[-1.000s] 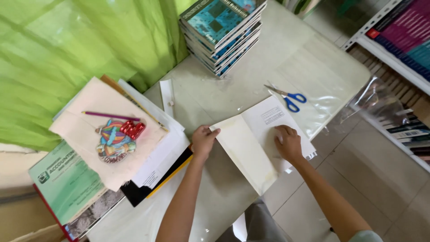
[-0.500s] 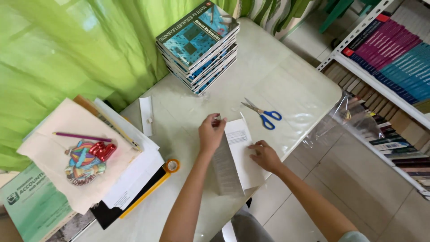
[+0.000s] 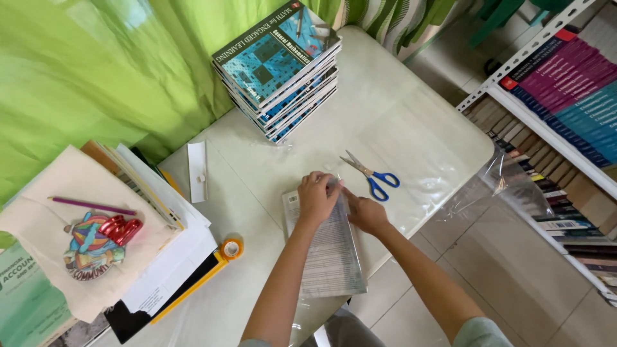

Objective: Wrapping books with plastic covers to protect them.

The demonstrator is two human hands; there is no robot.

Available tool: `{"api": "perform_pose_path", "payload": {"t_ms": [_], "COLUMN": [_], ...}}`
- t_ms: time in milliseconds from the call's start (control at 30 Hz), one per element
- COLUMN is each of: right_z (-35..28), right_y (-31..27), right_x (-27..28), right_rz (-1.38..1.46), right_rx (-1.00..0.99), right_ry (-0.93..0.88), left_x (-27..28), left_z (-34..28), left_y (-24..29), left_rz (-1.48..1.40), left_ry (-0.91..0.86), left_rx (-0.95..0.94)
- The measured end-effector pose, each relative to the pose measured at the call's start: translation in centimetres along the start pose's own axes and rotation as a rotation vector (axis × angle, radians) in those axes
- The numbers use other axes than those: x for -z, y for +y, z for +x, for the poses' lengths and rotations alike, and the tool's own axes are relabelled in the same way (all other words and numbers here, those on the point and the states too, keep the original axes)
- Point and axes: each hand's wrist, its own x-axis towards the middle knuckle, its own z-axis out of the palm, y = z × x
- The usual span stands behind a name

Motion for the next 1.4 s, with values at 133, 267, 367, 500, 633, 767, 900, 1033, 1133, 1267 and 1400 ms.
{"api": "perform_pose_path", "payload": {"t_ms": [133, 267, 367, 500, 633, 767, 900, 1033, 1133, 1267, 1400], "right_z": [1.4, 3.8, 4.3, 2.4, 2.0, 2.8, 1.2, 1.6, 2.5, 2.5, 1.5], "right_y": [2.8, 5.8, 6.3, 2.9, 1.6, 2.1, 0.0, 0.6, 1.2, 0.9, 0.4], "right_x": [-1.8, -3.5, -3.9, -2.1, -3.1, -5.2, -2.4, -3.8, -4.4, -4.7, -4.3], "right_rz": [0.129, 0.502, 0.771, 1.036, 0.679, 0.724, 0.692, 0.371, 0.293, 0.273, 0.193], "right_rx": [0.048, 0.058, -0.035, -0.131, -0.119, -0.077, -0.143, 0.194, 0.126, 0.112, 0.053], "right_ry": [0.061, 0.026, -0.074, -0.018, 0.213, 0.399, 0.35, 0.549, 0.417, 0.345, 0.292], "left_x": [-5.0, -6.4, -7.4, -6.1, -6.6, -4.0, -0.7, -1.5, -0.8, -2.4, -4.4], "left_z": [0.9, 1.3, 0.6, -0.1, -2.9, -7.6, -9.9, -10.3, -9.7, -10.1, -11.2], "left_y": [-4.7, -4.9, -5.2, -3.8, -5.6, -5.8, -3.7, -4.8, -4.4, -5.9, -7.1], "left_rz": [-0.055, -0.03, -0.007, 0.074, 0.175, 0.3, 0.371, 0.432, 0.373, 0.39, 0.415], "left_ry": [-0.192, -0.229, -0.19, -0.124, -0.095, -0.043, -0.179, -0.159, -0.298, -0.289, -0.211], "left_rx": [0.018, 0.062, 0.056, 0.048, 0.023, -0.048, 0.123, 0.096, 0.18, 0.179, 0.165]}}
